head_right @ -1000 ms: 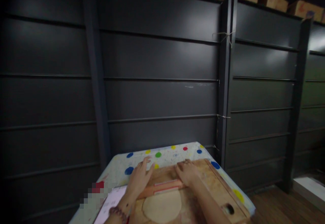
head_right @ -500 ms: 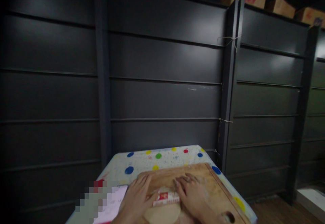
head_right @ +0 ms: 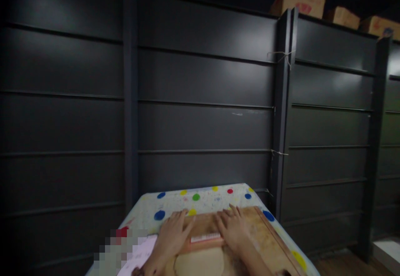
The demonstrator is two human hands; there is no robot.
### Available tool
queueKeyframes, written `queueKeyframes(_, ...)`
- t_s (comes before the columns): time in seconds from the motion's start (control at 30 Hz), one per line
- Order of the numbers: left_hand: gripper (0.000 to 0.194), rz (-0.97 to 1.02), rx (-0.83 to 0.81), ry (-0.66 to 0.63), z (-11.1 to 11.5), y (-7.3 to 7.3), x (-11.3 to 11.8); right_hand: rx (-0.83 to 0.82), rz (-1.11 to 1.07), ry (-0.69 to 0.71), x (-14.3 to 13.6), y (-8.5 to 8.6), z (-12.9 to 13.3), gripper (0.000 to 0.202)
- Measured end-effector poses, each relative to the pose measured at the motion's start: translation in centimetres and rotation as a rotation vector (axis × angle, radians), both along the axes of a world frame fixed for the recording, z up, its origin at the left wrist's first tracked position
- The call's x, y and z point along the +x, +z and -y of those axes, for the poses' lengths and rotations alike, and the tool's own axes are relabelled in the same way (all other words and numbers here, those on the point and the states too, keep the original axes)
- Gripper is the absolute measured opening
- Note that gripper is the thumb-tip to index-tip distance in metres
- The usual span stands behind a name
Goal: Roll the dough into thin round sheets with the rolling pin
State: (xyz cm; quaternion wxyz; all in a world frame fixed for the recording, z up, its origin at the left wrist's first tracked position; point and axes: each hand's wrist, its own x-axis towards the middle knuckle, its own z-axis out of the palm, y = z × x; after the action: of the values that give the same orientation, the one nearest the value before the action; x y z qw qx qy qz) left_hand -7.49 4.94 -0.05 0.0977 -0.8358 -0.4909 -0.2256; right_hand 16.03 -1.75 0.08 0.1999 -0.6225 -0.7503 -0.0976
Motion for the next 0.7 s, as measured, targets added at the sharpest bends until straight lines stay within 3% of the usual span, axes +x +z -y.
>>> queueKeyframes(0.13, 0.039, -0.102, 0.113, -0.114, 3.4, -0.8, -0.6, 0.017, -0.12, 0.024, -0.6, -0.2, 3.4, 0.043)
queueKeyframes(0.27, 0.043, -0.083, 0.111, -0.144, 4.6, -0.1, -1.0, 0.003, -0.155, 0.021, -0.8, 0.1, 3.8, 0.041)
queueKeyframes(0.47, 0.063, -0.082, 0.022, -0.219, 2.8, 1.7, -0.3, -0.052, -0.041, -0.008, -0.2, 0.4, 0.2, 0.039)
queueKeyframes(0.7, 0.04, -0.082, 0.114, -0.059, -0.3, 2.1, 0.5, -0.057, -0.092, -0.22, 0.1, 0.4, -3.3, 0.04)
